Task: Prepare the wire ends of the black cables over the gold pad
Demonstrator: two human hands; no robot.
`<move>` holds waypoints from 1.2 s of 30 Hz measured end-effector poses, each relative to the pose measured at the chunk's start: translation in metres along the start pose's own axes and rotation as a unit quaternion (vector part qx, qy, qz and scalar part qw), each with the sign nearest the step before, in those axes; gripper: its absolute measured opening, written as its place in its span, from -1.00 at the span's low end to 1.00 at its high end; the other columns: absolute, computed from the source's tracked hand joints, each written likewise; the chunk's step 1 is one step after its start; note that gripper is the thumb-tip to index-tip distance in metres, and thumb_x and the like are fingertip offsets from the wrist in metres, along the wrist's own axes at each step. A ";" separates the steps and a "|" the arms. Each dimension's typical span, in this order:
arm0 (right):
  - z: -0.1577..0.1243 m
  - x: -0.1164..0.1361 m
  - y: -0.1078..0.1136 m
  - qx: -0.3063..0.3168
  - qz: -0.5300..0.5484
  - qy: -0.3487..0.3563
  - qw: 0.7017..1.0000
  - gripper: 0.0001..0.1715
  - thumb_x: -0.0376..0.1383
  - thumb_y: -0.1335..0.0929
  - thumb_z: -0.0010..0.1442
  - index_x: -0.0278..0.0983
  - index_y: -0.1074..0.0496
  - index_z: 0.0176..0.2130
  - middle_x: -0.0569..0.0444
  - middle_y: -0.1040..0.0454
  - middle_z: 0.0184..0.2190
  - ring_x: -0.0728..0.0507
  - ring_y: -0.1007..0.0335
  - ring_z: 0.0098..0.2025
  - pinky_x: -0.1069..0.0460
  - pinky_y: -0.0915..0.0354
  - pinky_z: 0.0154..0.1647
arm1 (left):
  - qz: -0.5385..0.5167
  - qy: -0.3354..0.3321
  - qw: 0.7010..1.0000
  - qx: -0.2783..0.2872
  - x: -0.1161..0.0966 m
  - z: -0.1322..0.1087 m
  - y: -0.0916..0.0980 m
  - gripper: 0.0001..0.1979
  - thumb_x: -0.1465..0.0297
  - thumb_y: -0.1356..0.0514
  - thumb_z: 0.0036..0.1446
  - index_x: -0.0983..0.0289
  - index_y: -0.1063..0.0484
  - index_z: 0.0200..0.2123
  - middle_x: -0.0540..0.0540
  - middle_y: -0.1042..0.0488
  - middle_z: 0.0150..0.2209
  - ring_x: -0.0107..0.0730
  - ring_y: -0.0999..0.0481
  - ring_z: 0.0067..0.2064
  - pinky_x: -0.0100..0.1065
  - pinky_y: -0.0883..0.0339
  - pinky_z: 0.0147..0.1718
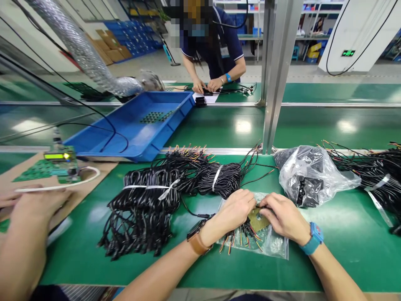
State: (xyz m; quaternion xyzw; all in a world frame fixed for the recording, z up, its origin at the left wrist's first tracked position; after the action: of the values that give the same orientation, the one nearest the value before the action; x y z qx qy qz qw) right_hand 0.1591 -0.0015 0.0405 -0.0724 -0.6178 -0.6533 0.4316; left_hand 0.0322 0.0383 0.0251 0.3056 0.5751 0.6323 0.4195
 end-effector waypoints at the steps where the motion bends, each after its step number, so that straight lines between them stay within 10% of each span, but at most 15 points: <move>1: 0.000 0.000 0.001 -0.004 0.001 -0.001 1.000 -0.88 -0.29 -0.25 0.43 -0.22 -0.37 -0.10 -0.05 -0.52 -0.21 -0.19 -0.45 -0.15 -0.09 -0.40 -0.11 | -0.001 -0.001 1.000 -0.003 0.000 0.000 -0.001 -0.82 0.58 -0.09 0.30 0.30 -0.40 -0.36 0.10 -0.44 -0.35 -0.20 -0.38 -0.27 -0.18 -0.22 -0.28; 19: 0.008 -0.028 0.019 -0.169 0.024 -0.018 0.985 -0.67 -0.09 -0.33 0.40 -0.22 -0.60 -0.08 -0.01 -0.57 -0.34 -0.13 -0.49 -0.33 -0.02 -0.41 -0.25 | -0.024 -0.014 0.998 -0.062 0.007 -0.009 0.001 -0.83 0.46 -0.08 0.37 0.27 -0.32 -0.34 0.06 -0.40 -0.35 -0.27 -0.35 -0.31 -0.25 -0.19 -0.30; 29: 0.007 -0.031 0.023 -0.130 0.101 -0.090 0.982 -0.68 -0.15 -0.30 0.40 -0.25 -0.54 -0.03 -0.05 -0.59 -0.20 -0.17 -0.51 -0.18 -0.08 -0.42 -0.09 | -0.156 -0.025 0.976 -0.151 0.011 -0.018 0.003 -0.88 0.46 -0.06 0.35 0.26 -0.38 -0.14 0.07 -0.52 -0.31 -0.32 -0.47 -0.31 -0.28 -0.28 -0.26; 36: -0.002 -0.041 0.007 -0.104 0.312 -0.178 0.927 -0.56 0.05 -0.38 0.30 -0.25 -0.43 -0.09 0.05 -0.53 -0.33 -0.09 -0.48 -0.36 0.00 -0.46 -0.29 | -0.295 0.009 0.925 -0.241 0.014 -0.020 0.010 -0.87 0.36 -0.13 0.38 0.24 -0.47 -0.15 0.06 -0.61 -0.30 -0.37 -0.54 -0.30 -0.35 -0.39 -0.26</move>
State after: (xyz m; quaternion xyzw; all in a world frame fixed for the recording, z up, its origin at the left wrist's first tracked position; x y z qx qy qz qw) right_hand 0.1903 0.0170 0.0197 -0.4214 -0.5594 -0.5222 0.4866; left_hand 0.0070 0.0415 0.0311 0.0059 0.4731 0.6026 0.6427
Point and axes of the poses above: each hand's wrist, its own z-axis towards the middle knuckle, its own y-axis out of the back of the hand, x = y × z, the point moved 6 cm from there along z, towards the middle knuckle
